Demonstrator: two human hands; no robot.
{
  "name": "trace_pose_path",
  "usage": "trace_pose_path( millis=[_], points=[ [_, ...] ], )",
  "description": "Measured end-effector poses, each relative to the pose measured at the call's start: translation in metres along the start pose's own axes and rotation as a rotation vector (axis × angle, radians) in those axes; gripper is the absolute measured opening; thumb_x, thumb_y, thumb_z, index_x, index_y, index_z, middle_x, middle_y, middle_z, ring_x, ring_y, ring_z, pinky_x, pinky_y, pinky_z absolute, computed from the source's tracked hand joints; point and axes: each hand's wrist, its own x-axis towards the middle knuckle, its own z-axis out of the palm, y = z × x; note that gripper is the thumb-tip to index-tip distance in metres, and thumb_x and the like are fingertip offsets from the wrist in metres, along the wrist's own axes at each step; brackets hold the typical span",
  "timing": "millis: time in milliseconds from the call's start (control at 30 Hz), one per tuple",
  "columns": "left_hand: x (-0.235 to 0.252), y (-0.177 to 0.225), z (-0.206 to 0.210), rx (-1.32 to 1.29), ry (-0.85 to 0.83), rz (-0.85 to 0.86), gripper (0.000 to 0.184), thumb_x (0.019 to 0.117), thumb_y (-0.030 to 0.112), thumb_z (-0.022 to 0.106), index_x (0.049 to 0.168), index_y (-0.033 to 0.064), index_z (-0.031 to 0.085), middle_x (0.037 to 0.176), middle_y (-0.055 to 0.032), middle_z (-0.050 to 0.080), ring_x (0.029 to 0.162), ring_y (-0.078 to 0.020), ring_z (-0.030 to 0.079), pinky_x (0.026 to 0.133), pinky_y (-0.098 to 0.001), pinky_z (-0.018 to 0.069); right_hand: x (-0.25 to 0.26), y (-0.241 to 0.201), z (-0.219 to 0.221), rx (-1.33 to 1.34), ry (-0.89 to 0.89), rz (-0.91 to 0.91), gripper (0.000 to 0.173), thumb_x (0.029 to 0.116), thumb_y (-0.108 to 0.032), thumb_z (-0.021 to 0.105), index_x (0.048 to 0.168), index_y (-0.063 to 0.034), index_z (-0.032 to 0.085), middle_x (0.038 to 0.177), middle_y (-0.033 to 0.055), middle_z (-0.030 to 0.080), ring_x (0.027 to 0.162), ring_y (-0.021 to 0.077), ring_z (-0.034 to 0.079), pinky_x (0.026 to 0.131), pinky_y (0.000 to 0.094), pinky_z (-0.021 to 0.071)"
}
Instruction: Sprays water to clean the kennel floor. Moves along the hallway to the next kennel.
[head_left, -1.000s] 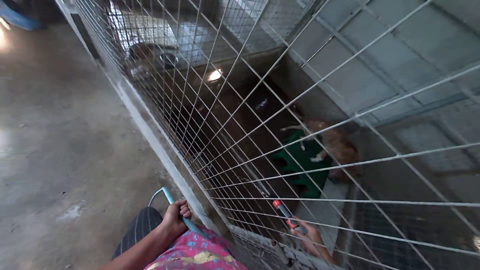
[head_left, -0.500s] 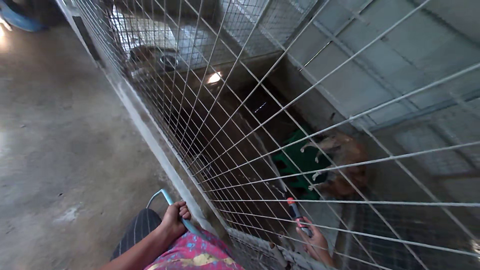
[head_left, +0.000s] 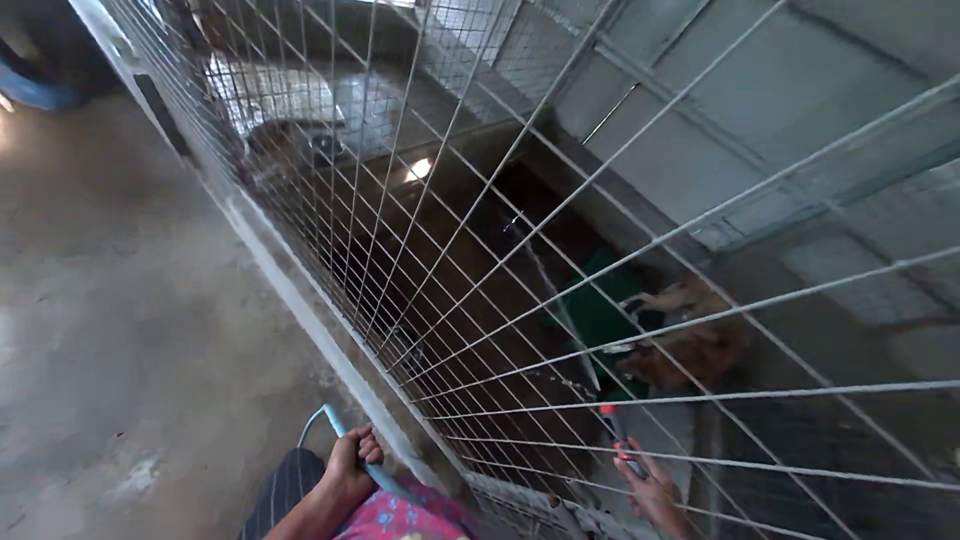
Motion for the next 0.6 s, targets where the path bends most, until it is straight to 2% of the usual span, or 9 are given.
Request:
trace_pose_path(
  millis=[133,333,400,500,600],
  points=[
    [-0.002,0.000,-0.001,0.009,-0.003,0.015,0.042,0.1053,0.016,0.030,0.065,0.0193,0.040,0.042,0.0069,0.036,0.033,-0.0036,0.039,0.035,-0.0175,0.0374,0.001,0.001,-0.001,0.025,-0.017,0.067,0.057,0.1010,-0.014,0.066,0.153,-0.0041,0.045,0.130,0.0323,0.061,0.089,0.0411,0.069,0.078,0.0556,0.0569],
    [-0.005,0.000,-0.004,0.009,-0.051,0.014,0.047,0.1058,0.016,0.026,0.062,0.0195,0.042,0.042,0.0066,0.040,0.033,-0.0035,0.042,0.036,-0.0169,0.0391,-0.001,0.002,-0.001,-0.031,-0.007,0.081,0.045,0.0992,-0.011,0.068,0.141,0.0015,0.057,0.124,0.0320,0.065,0.095,0.0436,0.069,0.085,0.0576,0.0554],
    [-0.005,0.000,-0.004,0.024,-0.051,0.016,0.047,0.1057,0.015,0.026,0.062,0.0202,0.042,0.042,0.0069,0.040,0.034,-0.0033,0.042,0.037,-0.0171,0.0394,0.000,0.003,-0.003,-0.061,-0.010,0.100,0.043,0.1003,-0.011,0.067,0.140,0.0013,0.057,0.125,0.0317,0.064,0.100,0.0447,0.069,0.089,0.0583,0.0546],
    [-0.012,-0.001,0.000,0.039,-0.071,0.029,0.048,0.1048,0.014,0.025,0.061,0.0200,0.043,0.042,0.0069,0.042,0.034,-0.0037,0.044,0.038,-0.0175,0.0411,0.000,0.004,-0.006,-0.056,0.023,0.158,0.043,0.1028,-0.014,0.063,0.142,0.0004,0.054,0.124,0.0323,0.064,0.094,0.0448,0.070,0.084,0.0586,0.0561],
    [-0.014,-0.002,0.001,0.069,-0.080,0.056,0.048,0.1056,0.013,0.023,0.062,0.0204,0.042,0.042,0.0075,0.042,0.034,-0.0034,0.044,0.038,-0.0172,0.0414,0.001,0.005,-0.005,-0.017,0.087,0.181,0.044,0.1020,-0.014,0.065,0.142,0.0011,0.055,0.126,0.0320,0.064,0.099,0.0446,0.069,0.088,0.0588,0.0548]
  ],
)
